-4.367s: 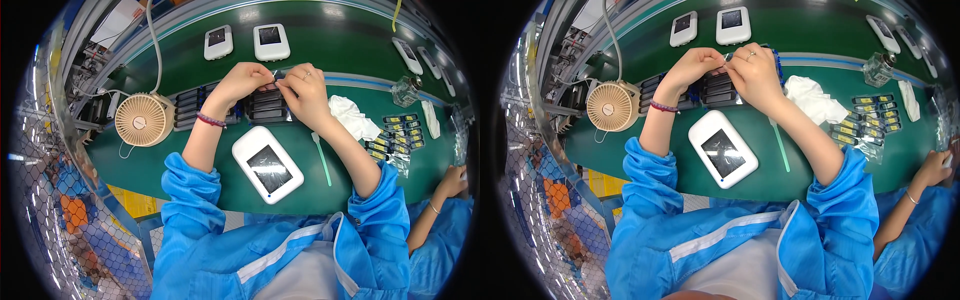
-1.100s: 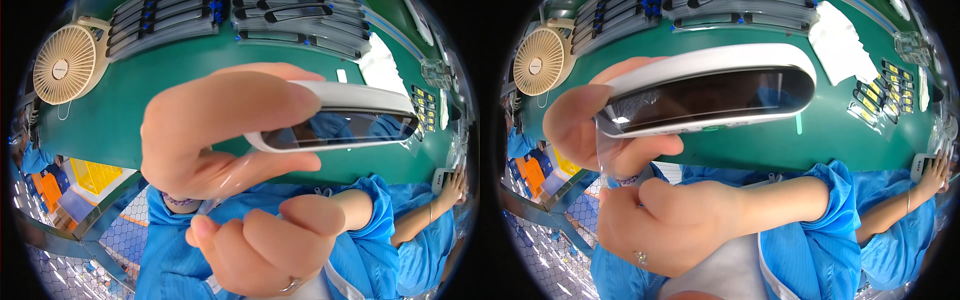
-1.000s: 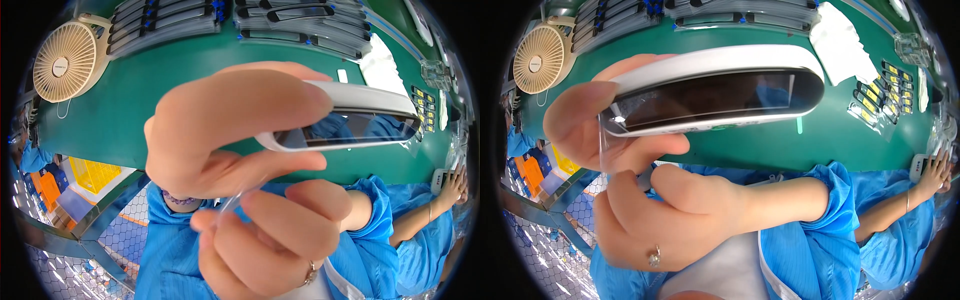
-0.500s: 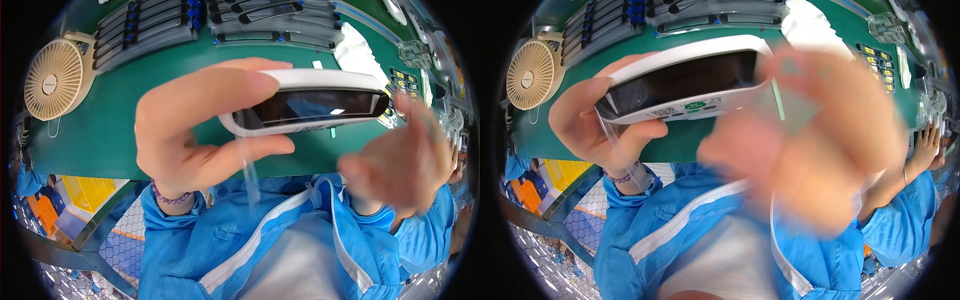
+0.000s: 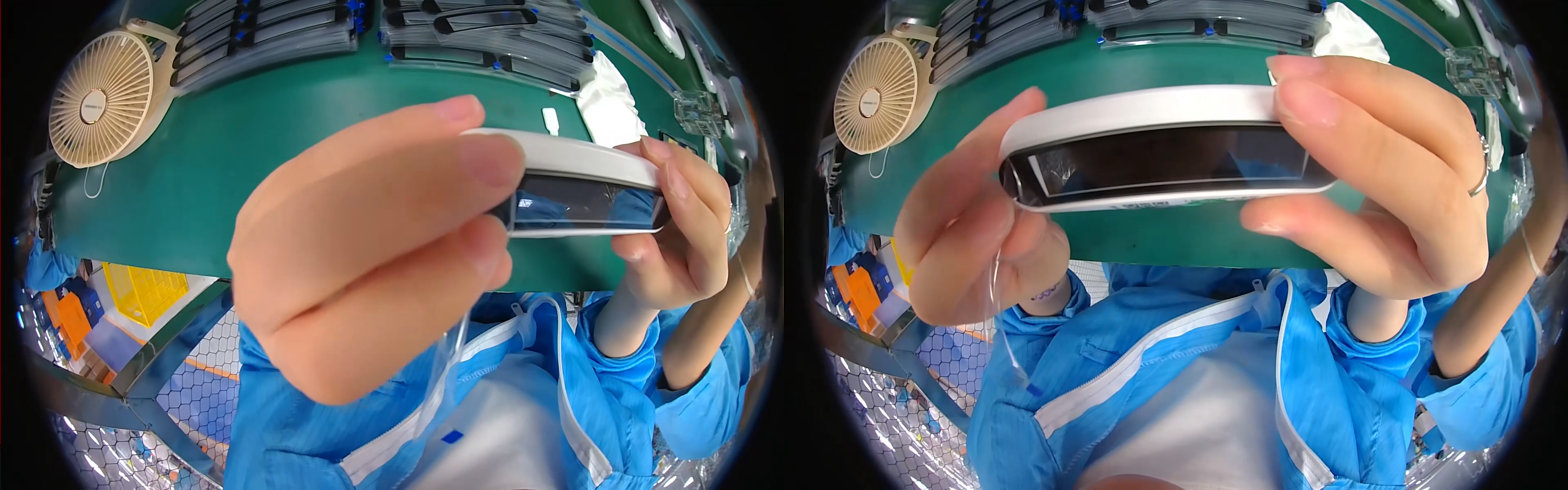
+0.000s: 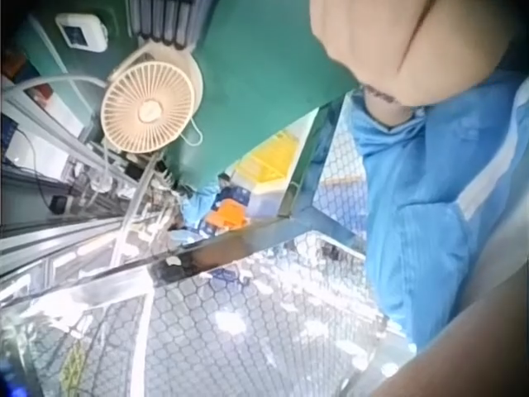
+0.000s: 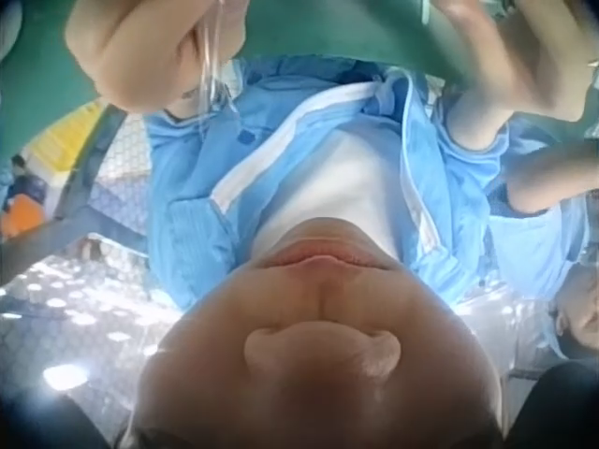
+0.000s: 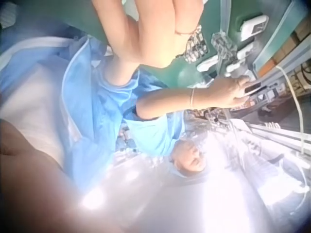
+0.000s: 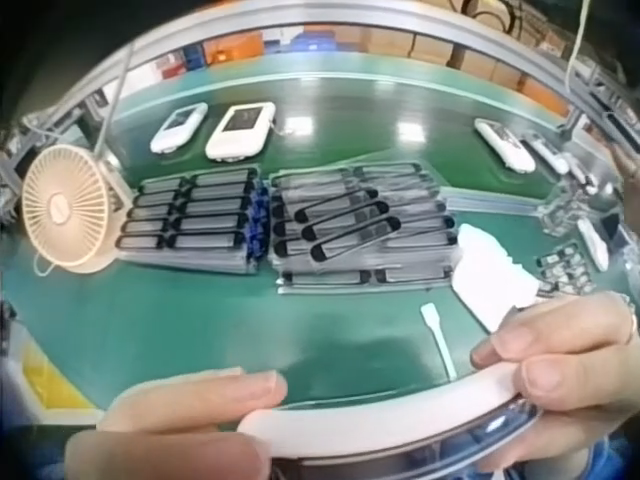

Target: The person cleans the screen of a handheld device with a cleaning cloth and swab, then applies a screen protector and a battery cover to the device, using a plastic scraper to smooth the protector.

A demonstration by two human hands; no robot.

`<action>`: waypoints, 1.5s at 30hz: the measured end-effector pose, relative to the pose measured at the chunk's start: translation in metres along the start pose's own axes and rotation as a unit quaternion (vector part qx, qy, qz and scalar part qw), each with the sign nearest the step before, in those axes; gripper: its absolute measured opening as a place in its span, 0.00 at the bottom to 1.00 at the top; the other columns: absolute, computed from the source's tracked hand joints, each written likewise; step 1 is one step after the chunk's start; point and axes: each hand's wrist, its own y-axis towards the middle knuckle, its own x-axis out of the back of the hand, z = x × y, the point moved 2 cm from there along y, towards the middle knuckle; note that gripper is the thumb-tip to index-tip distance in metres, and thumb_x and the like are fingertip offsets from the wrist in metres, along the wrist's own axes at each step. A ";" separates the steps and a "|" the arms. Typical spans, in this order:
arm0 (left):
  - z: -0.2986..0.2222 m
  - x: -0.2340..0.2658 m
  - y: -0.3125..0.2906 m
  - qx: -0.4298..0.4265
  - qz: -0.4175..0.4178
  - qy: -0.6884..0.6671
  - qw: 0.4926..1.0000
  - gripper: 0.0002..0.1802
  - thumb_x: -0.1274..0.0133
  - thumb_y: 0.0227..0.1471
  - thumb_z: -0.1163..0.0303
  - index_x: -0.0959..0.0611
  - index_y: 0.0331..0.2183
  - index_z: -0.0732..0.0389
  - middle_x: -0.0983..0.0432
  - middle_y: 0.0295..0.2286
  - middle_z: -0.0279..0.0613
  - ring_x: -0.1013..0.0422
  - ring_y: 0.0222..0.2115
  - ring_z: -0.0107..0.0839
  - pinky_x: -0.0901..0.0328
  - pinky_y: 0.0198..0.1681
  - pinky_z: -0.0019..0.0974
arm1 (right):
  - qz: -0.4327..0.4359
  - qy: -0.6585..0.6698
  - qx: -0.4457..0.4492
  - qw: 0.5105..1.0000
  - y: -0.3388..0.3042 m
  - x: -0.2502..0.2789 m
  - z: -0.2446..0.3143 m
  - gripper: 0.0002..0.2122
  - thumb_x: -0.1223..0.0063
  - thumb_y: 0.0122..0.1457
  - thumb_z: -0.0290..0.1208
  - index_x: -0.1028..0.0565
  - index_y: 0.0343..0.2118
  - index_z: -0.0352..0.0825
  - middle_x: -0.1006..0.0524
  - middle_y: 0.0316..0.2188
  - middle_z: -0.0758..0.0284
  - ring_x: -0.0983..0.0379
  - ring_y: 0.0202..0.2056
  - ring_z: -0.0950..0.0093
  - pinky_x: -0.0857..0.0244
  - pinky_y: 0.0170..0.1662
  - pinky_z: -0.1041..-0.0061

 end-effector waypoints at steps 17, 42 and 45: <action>0.003 -0.001 -0.010 -0.112 -0.068 0.036 0.991 0.11 0.56 0.51 0.75 0.37 0.32 0.73 0.35 0.30 0.68 0.31 0.27 0.65 0.28 0.28 0.48 | -0.010 -0.007 0.068 0.998 0.001 -0.002 -0.003 0.23 0.46 0.48 0.38 0.32 0.40 0.22 0.30 0.35 0.45 0.28 0.32 0.59 0.31 0.34 0.70; -0.039 -0.012 0.015 -0.165 0.096 0.144 0.971 0.14 0.45 0.36 0.71 0.25 0.32 0.53 0.26 0.35 0.34 0.30 0.36 0.39 0.39 0.43 0.44 | -0.196 0.027 -0.060 0.978 0.007 -0.012 0.031 0.16 0.37 0.30 0.23 0.25 0.28 0.32 0.28 0.29 0.63 0.29 0.29 0.65 0.35 0.29 0.74; -0.034 -0.008 0.014 -0.170 0.081 0.055 0.981 0.11 0.47 0.36 0.76 0.28 0.28 0.61 0.27 0.33 0.46 0.29 0.36 0.44 0.34 0.37 0.42 | -0.227 -0.093 -0.025 0.969 0.006 -0.011 0.042 0.12 0.39 0.27 0.22 0.25 0.22 0.34 0.30 0.25 0.68 0.36 0.26 0.71 0.41 0.26 0.77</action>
